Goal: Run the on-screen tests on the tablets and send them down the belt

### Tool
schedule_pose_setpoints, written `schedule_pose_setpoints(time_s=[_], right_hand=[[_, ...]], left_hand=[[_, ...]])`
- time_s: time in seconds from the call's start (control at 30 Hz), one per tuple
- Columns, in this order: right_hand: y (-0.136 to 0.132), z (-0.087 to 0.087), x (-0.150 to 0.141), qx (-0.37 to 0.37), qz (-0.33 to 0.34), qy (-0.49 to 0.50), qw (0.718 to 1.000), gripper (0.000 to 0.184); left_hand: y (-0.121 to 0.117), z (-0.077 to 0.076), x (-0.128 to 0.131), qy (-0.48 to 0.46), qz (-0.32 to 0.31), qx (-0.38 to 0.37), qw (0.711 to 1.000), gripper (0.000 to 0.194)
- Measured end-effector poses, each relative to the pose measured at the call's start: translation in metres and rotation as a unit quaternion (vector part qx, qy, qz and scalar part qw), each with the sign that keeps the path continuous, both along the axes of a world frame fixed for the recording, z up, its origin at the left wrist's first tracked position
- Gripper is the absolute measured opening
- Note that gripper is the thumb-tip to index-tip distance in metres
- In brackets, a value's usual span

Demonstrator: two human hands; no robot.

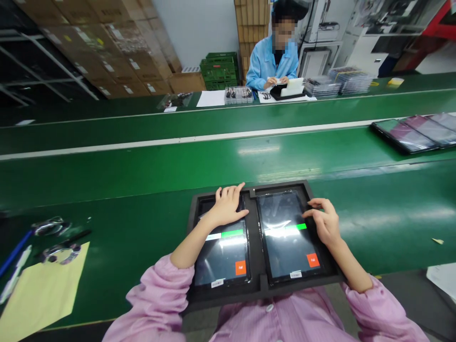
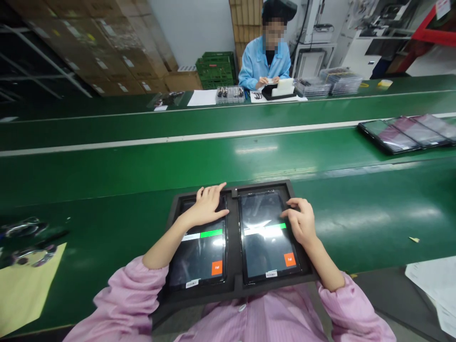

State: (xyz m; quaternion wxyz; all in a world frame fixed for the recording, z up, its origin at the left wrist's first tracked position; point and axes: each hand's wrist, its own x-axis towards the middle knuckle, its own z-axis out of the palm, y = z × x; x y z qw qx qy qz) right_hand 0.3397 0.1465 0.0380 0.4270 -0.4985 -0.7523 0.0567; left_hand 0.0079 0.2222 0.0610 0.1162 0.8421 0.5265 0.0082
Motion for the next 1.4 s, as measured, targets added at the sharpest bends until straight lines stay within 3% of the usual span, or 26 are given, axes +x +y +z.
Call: schedule_pose_setpoints(time_s=[0.13, 0.23, 0.53, 0.77, 1.17, 1.3, 1.4], right_hand=[[0.004, -0.01, -0.001, -0.056, -0.16, -0.047, 0.984, 0.039], [0.006, -0.017, -0.004, -0.099, -0.197, -0.121, 0.968, 0.024], [0.005, -0.019, -0.003, -0.144, -0.2, -0.147, 0.958, 0.031], [0.007, -0.029, -0.002, -0.102, -0.191, -0.133, 0.967, 0.037], [0.007, -0.033, 0.002, -0.098, -0.177, -0.138, 0.969, 0.042], [0.009, -0.031, 0.002, -0.077, -0.182, -0.148, 0.969, 0.04], [0.024, -0.022, -0.011, -0.03, -0.121, -0.195, 0.973, 0.039]], left_hand=[[-0.003, 0.001, 0.009, 0.039, 0.027, 0.014, 0.999, 0.078], [-0.003, 0.002, 0.014, 0.061, 0.038, 0.019, 0.997, 0.082], [0.0, 0.003, 0.02, 0.093, 0.017, 0.019, 0.995, 0.073], [0.002, 0.003, 0.017, 0.066, 0.034, 0.037, 0.997, 0.068], [0.003, 0.01, 0.025, 0.076, 0.024, 0.022, 0.997, 0.056], [0.009, 0.019, -0.003, -0.041, -0.025, -0.028, 0.998, 0.04], [0.016, 0.026, -0.023, -0.129, -0.042, -0.066, 0.989, 0.031]])
